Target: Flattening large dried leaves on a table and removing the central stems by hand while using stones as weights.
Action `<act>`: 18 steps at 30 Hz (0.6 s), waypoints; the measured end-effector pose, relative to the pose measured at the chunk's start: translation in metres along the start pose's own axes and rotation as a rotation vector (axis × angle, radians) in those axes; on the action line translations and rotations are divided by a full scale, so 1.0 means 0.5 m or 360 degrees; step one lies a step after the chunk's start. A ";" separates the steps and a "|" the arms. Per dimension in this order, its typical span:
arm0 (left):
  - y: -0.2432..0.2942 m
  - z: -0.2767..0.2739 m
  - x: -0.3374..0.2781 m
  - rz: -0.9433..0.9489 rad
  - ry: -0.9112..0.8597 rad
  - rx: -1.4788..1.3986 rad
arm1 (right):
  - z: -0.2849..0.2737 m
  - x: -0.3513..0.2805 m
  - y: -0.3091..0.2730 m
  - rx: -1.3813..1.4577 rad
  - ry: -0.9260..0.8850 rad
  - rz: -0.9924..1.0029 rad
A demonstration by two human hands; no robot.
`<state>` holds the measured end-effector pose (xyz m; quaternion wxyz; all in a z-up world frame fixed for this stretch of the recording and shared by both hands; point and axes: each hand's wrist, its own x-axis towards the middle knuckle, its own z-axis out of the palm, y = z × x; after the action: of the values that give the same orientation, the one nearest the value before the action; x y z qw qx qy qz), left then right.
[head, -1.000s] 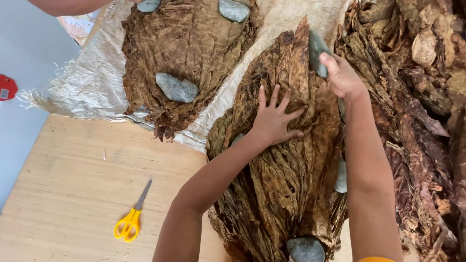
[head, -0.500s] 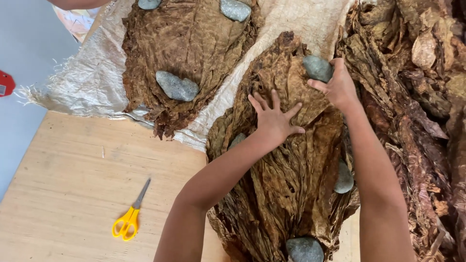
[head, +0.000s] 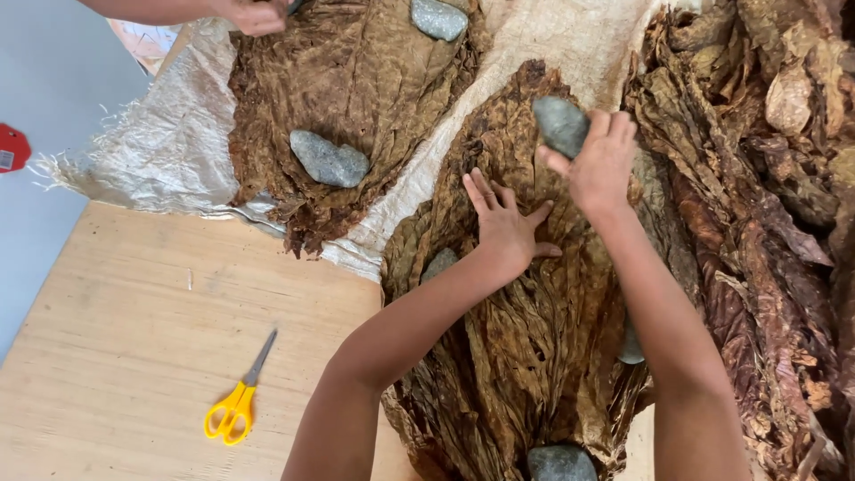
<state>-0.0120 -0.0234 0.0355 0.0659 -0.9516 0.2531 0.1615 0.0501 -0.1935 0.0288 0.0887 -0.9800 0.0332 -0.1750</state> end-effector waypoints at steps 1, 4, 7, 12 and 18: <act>-0.001 0.000 -0.002 0.0000 -0.0004 0.0001 | -0.016 -0.017 -0.035 0.0002 -0.0003 0.0002; -0.008 -0.005 -0.010 -0.0005 0.0021 -0.0017 | -0.033 -0.049 -0.099 0.0830 -0.0383 -0.0014; -0.031 -0.011 0.006 0.0042 0.0029 -0.0194 | 0.035 -0.046 -0.051 0.0454 -0.0515 0.0123; -0.113 0.012 0.159 -0.0071 0.0760 -0.0829 | 0.086 -0.055 0.021 0.0910 -0.0172 0.0269; -0.126 0.016 0.292 -0.0264 0.0747 -0.0805 | 0.162 -0.047 0.087 0.1386 -0.0093 0.0299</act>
<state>0.1370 -0.0348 -0.0192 -0.2188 -0.9663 0.1352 -0.0099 0.0548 -0.2206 -0.0620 0.5096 -0.8485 0.0426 -0.1361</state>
